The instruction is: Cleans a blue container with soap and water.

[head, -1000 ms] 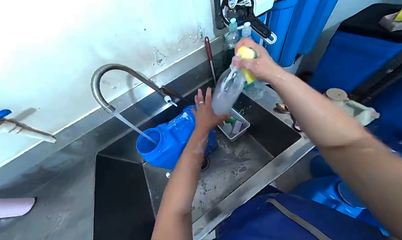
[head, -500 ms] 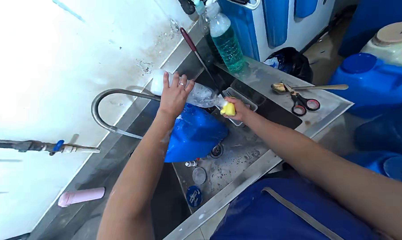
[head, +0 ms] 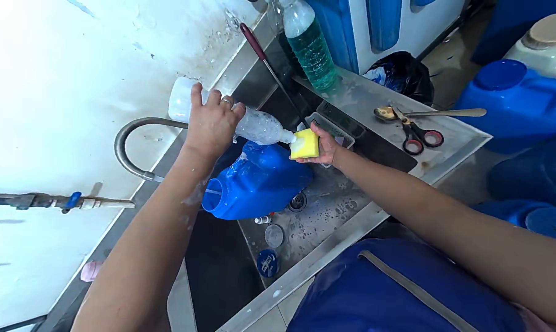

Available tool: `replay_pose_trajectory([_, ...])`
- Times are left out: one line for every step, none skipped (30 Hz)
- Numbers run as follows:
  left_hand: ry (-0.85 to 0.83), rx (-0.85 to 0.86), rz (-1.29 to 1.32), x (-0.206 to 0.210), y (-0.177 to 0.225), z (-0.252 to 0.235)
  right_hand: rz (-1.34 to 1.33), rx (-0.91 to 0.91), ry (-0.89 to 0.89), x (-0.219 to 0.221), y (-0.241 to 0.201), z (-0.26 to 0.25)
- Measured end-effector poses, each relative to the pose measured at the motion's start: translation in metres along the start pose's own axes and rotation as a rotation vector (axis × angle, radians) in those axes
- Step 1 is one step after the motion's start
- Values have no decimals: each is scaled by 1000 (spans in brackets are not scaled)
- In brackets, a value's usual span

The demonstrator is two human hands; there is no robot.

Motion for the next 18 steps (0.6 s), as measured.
replay_pose_trajectory([2,0,-4,-1,0,1,6,0,-1,0,0,0])
replay_pose_trajectory([6,0,-6,-1,-1,1,5,-3,-4,0,0,-1])
replay_pose_trajectory([15,0,-7,-2,-2,2,3,-8,-16,-3,0,-2])
replay_pose_trajectory([23,-1,-6,-2,-3,2,1,-15,-40,-6,1,-5])
replay_pose_trajectory([30,-4,-4,-3,-5,3,-1,-21,-62,-8,1,-7])
replay_pose_trajectory([38,-6,0,-3,-6,3,4,-25,-88,-10,1,-8])
replay_pose_trajectory([39,-9,-2,-3,-7,3,11,-28,-108,-12,1,-9])
replay_pose_trajectory([40,-9,2,-3,-9,4,8,-34,-132,-14,1,-10])
replay_pose_trajectory([39,-8,14,-3,-10,4,6,-40,-151,-15,1,-12])
replay_pose_trajectory([28,-13,34,-3,-11,5,11,-47,-152,-15,1,-11])
replay_pose_trajectory([11,-18,56,-3,-11,6,19,-53,-141,-14,1,-9])
replay_pose_trajectory([0,-17,70,-2,-12,6,26,-56,-117,-11,0,-7])
replay_pose_trajectory([-12,-16,72,1,-12,6,28,-60,-95,-10,-1,-6])
replay_pose_trajectory([-21,-18,67,4,-11,5,24,-63,-87,-11,0,-6])
replay_pose_trajectory([-39,-25,59,6,-10,4,15,-69,-101,-15,2,-8])
replay_pose_trajectory([-53,-30,52,7,-9,3,2,-72,-122,-19,5,-11])
replay_pose_trajectory([-58,-31,44,8,-8,3,-4,-70,-157,-23,7,-14])
replay_pose_trajectory([-56,-28,35,8,-9,3,4,-71,-184,-23,7,-15])
Point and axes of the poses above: each hand's wrist, its own z-axis away from the middle knuckle, its own x-axis out of the palm, y = z × x, the point moved 2 cm from there along -z, towards the middle knuckle, and after that the axes turned 9 degrees about -x, right-handed, at the moved point
